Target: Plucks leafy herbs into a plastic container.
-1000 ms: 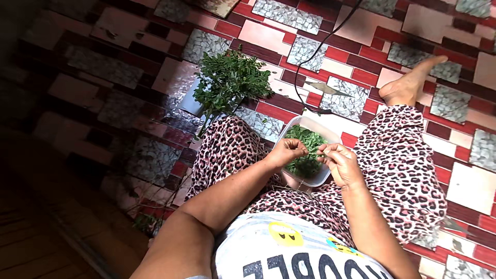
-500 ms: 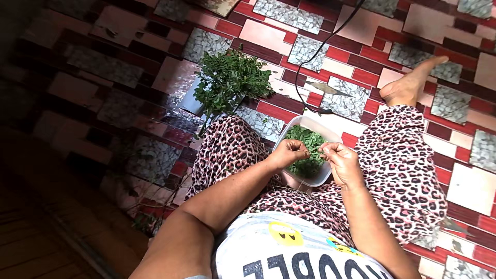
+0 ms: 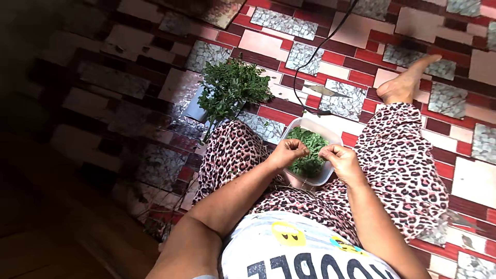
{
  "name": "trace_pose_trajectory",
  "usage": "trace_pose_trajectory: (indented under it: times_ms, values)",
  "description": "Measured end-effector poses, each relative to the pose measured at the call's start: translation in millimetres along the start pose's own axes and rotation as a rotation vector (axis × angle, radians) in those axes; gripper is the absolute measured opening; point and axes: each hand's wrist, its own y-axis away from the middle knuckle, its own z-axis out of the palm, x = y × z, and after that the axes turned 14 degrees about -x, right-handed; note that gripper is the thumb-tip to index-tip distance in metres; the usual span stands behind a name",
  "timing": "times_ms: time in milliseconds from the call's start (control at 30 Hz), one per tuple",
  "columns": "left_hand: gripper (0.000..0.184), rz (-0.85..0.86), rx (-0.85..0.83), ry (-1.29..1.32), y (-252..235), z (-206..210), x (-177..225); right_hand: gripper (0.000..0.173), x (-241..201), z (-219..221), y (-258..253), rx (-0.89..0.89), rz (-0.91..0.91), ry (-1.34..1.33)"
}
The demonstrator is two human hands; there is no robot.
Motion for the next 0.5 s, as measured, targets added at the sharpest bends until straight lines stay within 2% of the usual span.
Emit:
trace_pose_trajectory:
  times_ms: [100, 200, 333, 500]
  values:
    - [0.012, 0.02, 0.044, -0.001, 12, -9, 6, 0.009, 4, 7, -1, 0.076, -0.105, -0.006]
    - [0.01, 0.069, 0.099, 0.067, 27, -26, 12, 0.017, 6, 12, -2, 0.11, -0.253, 0.19]
    - [0.01, 0.196, 0.226, 0.121, 59, -55, 34, 0.03, 10, 16, -3, 0.116, -0.237, 0.404]
    - [0.016, 0.324, 0.365, 0.172, 121, -92, 45, 0.014, 17, 22, -5, 0.168, -0.29, 0.385]
